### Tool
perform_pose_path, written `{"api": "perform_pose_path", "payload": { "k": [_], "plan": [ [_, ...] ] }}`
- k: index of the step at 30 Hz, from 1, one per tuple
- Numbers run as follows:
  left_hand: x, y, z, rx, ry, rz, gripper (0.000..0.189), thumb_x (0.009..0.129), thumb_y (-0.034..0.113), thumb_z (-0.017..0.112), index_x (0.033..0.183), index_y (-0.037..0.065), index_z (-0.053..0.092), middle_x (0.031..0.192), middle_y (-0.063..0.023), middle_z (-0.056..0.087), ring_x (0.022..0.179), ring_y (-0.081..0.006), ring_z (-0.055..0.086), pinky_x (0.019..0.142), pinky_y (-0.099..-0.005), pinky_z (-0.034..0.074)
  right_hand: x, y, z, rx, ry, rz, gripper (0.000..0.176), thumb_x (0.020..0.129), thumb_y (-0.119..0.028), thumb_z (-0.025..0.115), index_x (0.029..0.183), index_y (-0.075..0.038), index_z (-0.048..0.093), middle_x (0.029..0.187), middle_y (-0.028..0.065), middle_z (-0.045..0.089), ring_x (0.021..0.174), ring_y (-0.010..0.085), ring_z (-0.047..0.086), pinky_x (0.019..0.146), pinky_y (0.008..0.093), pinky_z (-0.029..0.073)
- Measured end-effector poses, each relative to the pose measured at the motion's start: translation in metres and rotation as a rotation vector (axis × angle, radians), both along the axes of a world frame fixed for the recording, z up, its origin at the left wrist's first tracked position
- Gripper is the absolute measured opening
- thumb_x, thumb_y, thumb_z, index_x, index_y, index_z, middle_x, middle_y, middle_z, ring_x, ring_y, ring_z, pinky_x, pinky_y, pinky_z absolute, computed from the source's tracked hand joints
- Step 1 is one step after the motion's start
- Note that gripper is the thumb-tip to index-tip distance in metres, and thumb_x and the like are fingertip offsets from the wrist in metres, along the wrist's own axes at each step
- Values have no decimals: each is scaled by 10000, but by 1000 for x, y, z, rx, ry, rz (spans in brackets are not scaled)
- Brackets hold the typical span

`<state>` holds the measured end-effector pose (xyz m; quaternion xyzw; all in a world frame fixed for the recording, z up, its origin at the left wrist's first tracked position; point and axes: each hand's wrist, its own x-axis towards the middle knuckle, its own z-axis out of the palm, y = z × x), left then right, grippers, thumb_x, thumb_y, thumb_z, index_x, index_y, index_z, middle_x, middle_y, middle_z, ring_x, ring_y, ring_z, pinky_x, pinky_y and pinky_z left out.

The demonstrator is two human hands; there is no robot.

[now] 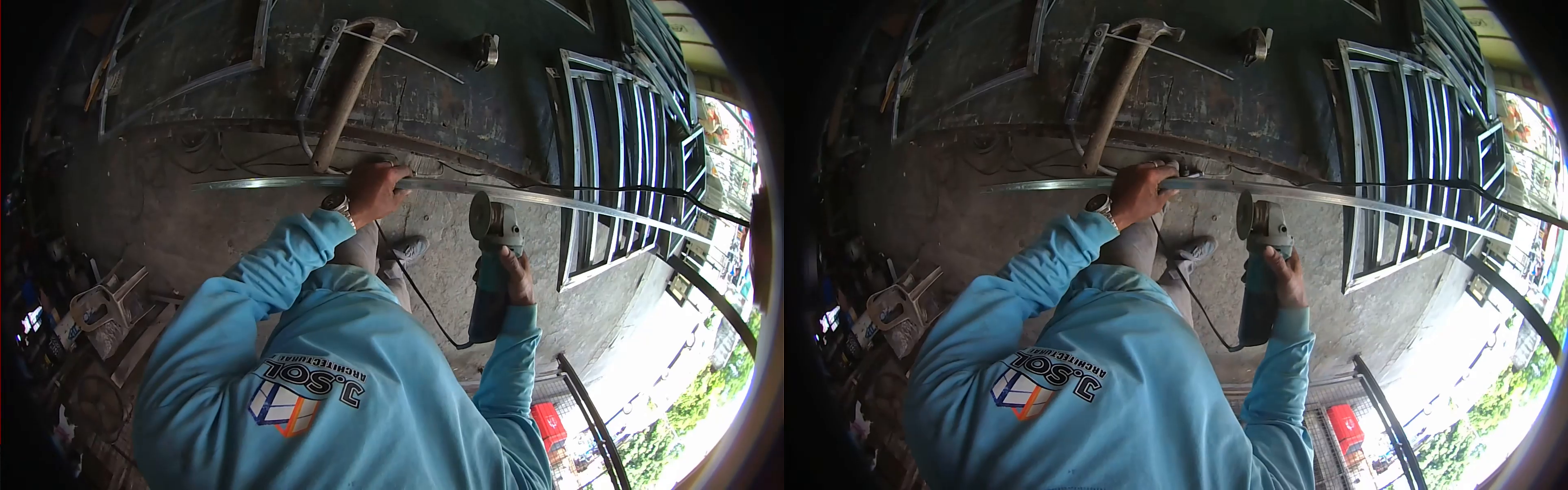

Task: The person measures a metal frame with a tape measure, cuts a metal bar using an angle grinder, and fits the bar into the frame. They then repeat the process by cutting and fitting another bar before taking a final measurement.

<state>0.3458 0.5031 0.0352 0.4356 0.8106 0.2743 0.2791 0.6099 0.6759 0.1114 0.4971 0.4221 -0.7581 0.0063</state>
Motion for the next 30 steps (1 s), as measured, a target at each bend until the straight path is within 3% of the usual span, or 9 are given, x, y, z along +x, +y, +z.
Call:
{"api": "perform_pose_path", "payload": {
  "k": [3,13,24,26,30],
  "plan": [
    [3,-3,-10,97,49,-5,346,724,183,770,1051,91,702,969,-135,694,866,-332,667,750,-407,535,-7,5,-4,-6,-30,68,597,805,-423,751,1161,2,530,852,125,626,673,216,638,611,344,560],
    [3,-2,-1,30,36,-7,353,729,184,766,1061,84,700,975,-140,691,857,-328,668,748,-407,538,-17,5,-9,52,-27,101,550,835,-458,710,1107,3,581,791,108,638,623,203,641,576,339,562],
    [3,-4,-3,89,74,-23,340,757,254,759,1061,113,705,794,-144,652,734,-326,649,665,-432,515,-25,8,-6,73,-70,148,542,828,-463,710,1105,-12,594,773,96,631,604,197,634,545,325,535],
    [4,-4,-6,101,84,-19,336,761,258,755,1062,116,704,783,-143,648,728,-326,647,659,-435,511,-25,9,-8,-14,-28,99,575,801,-401,763,1187,-33,546,878,74,627,697,170,632,611,314,545],
    [2,-6,-7,106,79,-45,324,771,261,747,1062,126,700,768,-142,640,721,-328,644,650,-444,504,-29,8,-1,28,-81,97,541,814,-389,753,1179,-39,560,887,69,637,703,166,633,609,303,539]
  ]
}}
